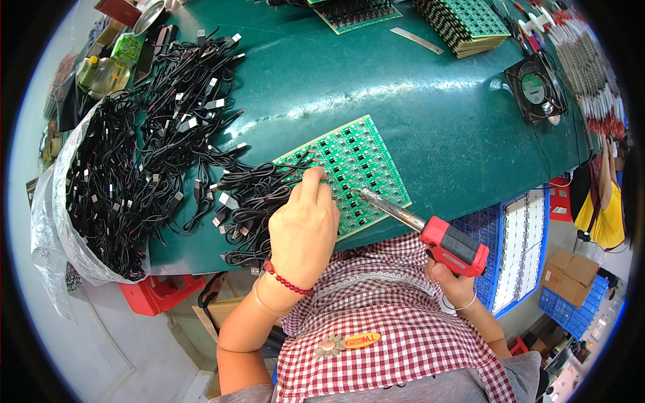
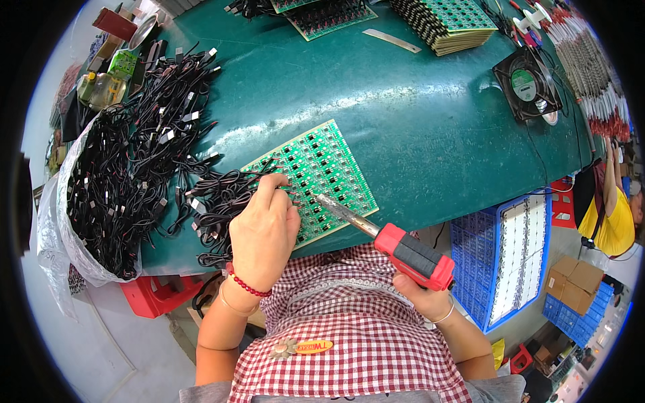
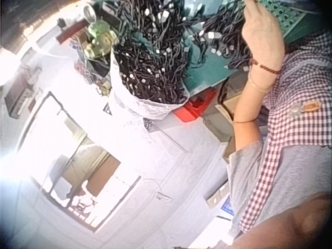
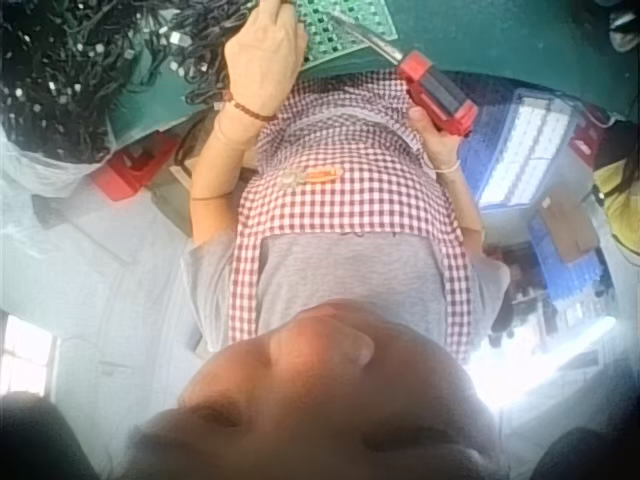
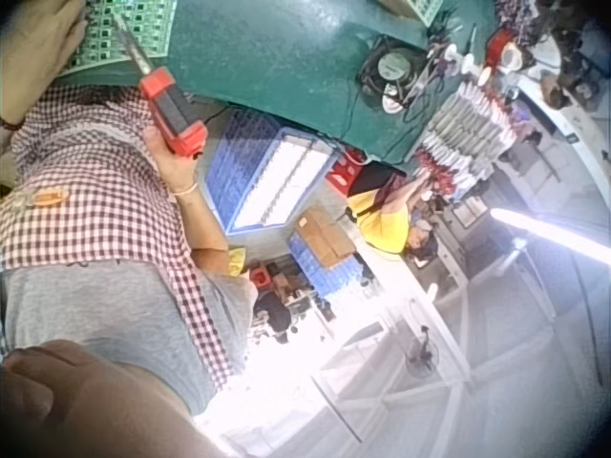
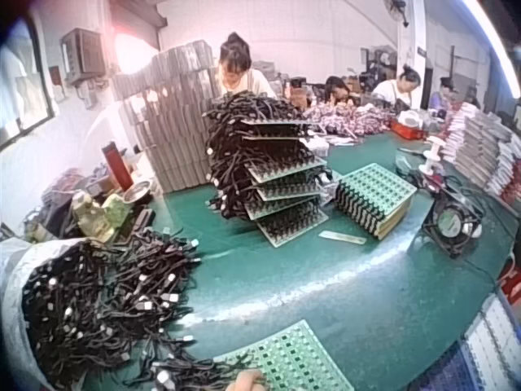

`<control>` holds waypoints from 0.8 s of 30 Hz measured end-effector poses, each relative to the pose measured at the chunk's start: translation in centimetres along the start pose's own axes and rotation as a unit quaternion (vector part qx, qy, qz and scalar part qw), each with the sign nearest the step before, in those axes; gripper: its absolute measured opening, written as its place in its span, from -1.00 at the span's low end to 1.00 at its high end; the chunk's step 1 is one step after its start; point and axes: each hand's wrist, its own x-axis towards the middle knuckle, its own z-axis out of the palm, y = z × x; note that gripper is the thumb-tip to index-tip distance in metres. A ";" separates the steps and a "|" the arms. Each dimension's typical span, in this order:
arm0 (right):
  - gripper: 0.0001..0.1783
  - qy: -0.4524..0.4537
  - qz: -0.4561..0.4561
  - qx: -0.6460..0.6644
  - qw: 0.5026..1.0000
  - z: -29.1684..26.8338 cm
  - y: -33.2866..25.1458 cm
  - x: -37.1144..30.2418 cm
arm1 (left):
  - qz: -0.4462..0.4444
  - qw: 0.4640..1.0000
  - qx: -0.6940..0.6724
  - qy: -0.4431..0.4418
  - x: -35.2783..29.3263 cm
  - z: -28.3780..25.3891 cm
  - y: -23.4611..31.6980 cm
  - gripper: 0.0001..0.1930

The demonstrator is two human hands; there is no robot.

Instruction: The person solders USB cables onto a circuit board using a soldering iron, attaching the wires one by one.

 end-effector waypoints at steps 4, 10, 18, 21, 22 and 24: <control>-0.55 0.008 0.001 0.008 1.000 0.0 0.1 0.0 | 0.017 1.000 0.014 0.008 0.0 0.1 -0.2 -0.91; -0.54 -0.012 0.008 0.013 1.000 -0.3 0.0 -0.2 | 0.013 1.000 0.000 -0.025 0.2 -0.6 -0.3 -0.90; -0.63 -0.033 0.060 0.027 0.997 -0.7 -0.1 -0.9 | 0.029 0.999 0.013 -0.021 0.2 -0.3 -0.3 -0.88; -0.63 -0.039 0.084 0.025 0.995 -0.8 0.1 -1.0 | 0.033 0.999 0.004 -0.023 0.3 -0.3 -0.3 -0.88; -0.64 -0.045 0.086 0.019 0.995 -0.8 0.0 -0.9 | 0.032 0.999 0.005 -0.026 0.3 -0.3 -0.3 -0.88; -0.66 -0.051 0.088 0.014 0.995 -0.7 -0.1 -0.8 | 0.032 0.999 0.006 -0.030 0.4 -0.3 -0.3 -0.88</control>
